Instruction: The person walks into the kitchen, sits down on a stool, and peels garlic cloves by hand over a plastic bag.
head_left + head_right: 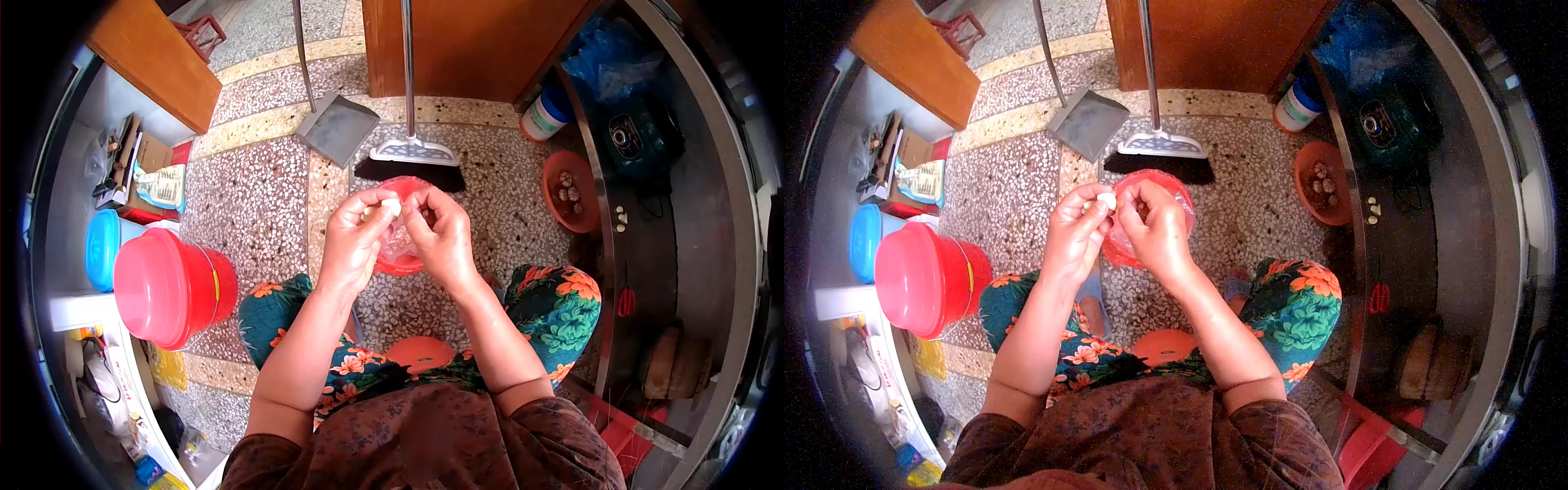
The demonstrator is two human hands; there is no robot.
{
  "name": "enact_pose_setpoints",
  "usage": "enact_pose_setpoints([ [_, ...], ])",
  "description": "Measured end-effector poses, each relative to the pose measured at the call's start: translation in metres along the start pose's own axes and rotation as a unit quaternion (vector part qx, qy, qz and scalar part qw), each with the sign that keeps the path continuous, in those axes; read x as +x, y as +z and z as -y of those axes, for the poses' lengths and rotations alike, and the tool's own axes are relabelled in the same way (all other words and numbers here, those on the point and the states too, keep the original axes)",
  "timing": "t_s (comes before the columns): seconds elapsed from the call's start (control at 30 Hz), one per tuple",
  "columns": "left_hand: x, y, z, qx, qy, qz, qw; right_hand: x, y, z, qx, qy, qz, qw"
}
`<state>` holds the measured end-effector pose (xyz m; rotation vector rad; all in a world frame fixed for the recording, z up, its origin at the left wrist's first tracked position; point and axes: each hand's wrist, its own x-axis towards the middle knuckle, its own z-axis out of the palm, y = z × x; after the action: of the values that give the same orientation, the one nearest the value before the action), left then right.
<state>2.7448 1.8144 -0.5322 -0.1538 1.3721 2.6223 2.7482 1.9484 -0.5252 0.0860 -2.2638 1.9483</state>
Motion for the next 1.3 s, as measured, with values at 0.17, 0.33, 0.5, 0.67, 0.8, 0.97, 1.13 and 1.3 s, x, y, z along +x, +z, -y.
enact_pose_setpoints([
  [0.17,0.002,-0.002,0.001,-0.036,-0.009,0.016,0.999,0.0,0.0,0.0,0.054,0.039,0.014,0.998],
  [0.33,0.002,-0.005,0.002,-0.041,-0.014,0.029,0.999,0.001,0.001,-0.003,0.079,0.047,0.014,0.996],
  [0.5,0.001,0.0,-0.001,0.007,0.01,0.005,1.0,0.001,0.001,0.0,0.082,0.045,0.013,0.996],
  [0.67,0.001,0.002,-0.001,0.024,0.02,-0.005,0.999,0.001,0.0,-0.004,0.034,0.028,0.029,0.999],
  [0.8,0.002,0.0,0.001,0.059,0.025,-0.006,0.998,0.001,-0.001,-0.003,0.012,0.015,0.02,1.0],
  [0.97,0.001,0.0,0.003,0.076,0.028,-0.013,0.997,0.001,-0.002,0.001,0.086,0.053,0.029,0.994],
  [1.13,0.001,-0.001,0.002,0.077,0.016,-0.004,0.997,0.001,-0.003,0.003,0.147,0.075,0.029,0.986],
  [1.3,0.001,0.0,0.001,0.074,0.012,-0.004,0.997,0.003,-0.006,-0.005,0.156,0.102,0.016,0.982],
])
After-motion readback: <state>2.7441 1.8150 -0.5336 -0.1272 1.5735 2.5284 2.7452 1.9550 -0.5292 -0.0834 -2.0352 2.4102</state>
